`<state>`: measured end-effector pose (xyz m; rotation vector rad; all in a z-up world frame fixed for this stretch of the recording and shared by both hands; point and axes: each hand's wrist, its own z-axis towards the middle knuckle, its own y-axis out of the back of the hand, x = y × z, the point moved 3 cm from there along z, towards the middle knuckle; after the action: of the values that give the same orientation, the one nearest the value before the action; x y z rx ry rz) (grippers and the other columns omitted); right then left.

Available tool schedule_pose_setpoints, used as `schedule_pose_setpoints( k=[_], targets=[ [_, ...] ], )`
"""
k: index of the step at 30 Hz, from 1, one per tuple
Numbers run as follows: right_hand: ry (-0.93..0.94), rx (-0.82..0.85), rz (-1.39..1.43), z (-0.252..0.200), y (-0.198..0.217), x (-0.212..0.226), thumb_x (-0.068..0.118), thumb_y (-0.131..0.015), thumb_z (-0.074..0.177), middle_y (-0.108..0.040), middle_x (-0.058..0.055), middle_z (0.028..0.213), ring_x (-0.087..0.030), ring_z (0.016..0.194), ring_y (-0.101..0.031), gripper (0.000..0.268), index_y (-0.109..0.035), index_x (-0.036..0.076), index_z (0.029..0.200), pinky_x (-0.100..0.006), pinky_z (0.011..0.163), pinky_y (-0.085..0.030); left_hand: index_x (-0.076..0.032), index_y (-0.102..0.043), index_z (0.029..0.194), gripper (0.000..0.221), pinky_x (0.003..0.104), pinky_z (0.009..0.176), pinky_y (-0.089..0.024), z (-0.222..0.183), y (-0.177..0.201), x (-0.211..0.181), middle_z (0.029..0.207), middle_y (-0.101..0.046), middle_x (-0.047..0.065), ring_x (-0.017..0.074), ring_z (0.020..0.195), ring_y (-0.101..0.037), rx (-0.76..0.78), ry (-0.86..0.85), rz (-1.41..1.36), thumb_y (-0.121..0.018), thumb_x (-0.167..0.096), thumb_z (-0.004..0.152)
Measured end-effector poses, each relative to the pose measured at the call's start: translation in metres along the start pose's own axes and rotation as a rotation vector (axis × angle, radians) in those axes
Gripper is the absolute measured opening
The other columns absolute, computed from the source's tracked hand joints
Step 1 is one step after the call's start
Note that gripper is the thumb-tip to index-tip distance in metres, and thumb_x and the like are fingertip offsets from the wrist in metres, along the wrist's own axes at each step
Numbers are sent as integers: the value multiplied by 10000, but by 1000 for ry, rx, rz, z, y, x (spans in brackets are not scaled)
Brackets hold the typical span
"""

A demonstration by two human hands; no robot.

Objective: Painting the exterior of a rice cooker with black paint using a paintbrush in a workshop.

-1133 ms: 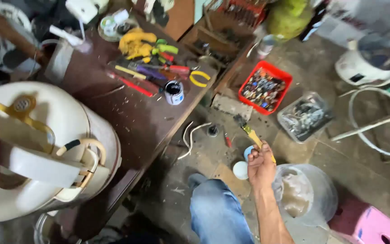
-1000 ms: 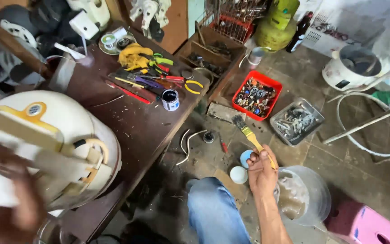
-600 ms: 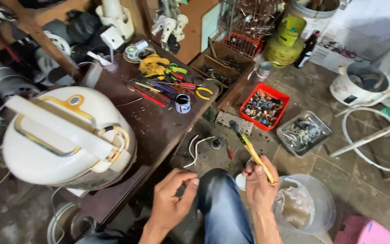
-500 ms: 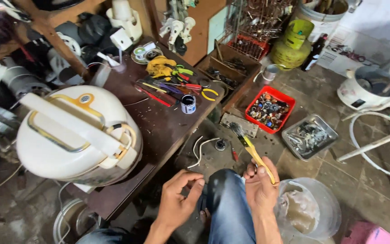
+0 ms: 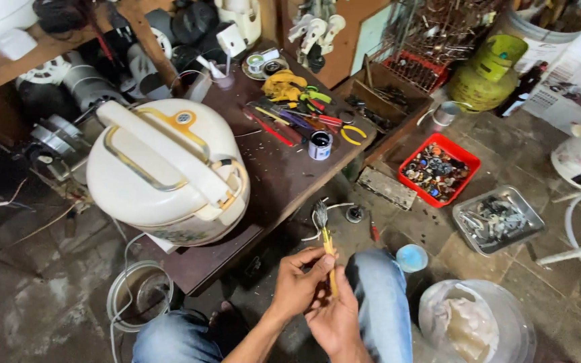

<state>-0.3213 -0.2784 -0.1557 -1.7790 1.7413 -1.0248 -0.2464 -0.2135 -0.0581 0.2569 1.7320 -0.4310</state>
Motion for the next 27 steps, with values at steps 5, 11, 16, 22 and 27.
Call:
schedule_pose_setpoints(
  k=[5,11,16,22,27],
  targets=[
    [-154,44,-411,12,21,-20,594,-444,961,-508,-85,865,-264,842,-567,461,-502,136,982,-442,655,-472,-43,-802,1021,264,245,623,-550,12,42,-7,902,-834,81,78,709,-676,-58,20,78,-736,-238,856],
    [396,38,-1228,12,-16,81,123,-748,828,-756,-104,603,-165,581,-686,180,-822,36,968,-313,774,-552,-54,-762,983,210,255,671,-549,25,66,-5,786,-764,39,100,719,-706,5,-163,172,-681,-233,906],
    [877,-85,-1515,71,-126,181,152,-679,895,-774,-32,967,-140,810,-713,172,-765,124,1041,-312,814,-581,-64,-671,947,183,268,620,-507,25,67,-23,799,-653,32,116,664,-654,87,-364,249,-619,-239,964],
    [1174,187,-1698,203,-225,227,132,-678,944,-747,-120,1084,-243,978,-722,203,-736,27,1108,-396,862,-588,-110,-690,899,237,268,644,-517,27,71,-12,743,-610,2,120,643,-665,-54,-137,280,-628,-338,918],
    [1147,231,-1843,321,-292,232,52,-643,917,-752,-132,1076,-277,957,-715,207,-759,46,1088,-433,815,-542,-180,-753,691,236,217,583,-486,39,81,31,550,-658,-71,82,511,-614,-342,-61,384,-719,-403,757]
  ],
)
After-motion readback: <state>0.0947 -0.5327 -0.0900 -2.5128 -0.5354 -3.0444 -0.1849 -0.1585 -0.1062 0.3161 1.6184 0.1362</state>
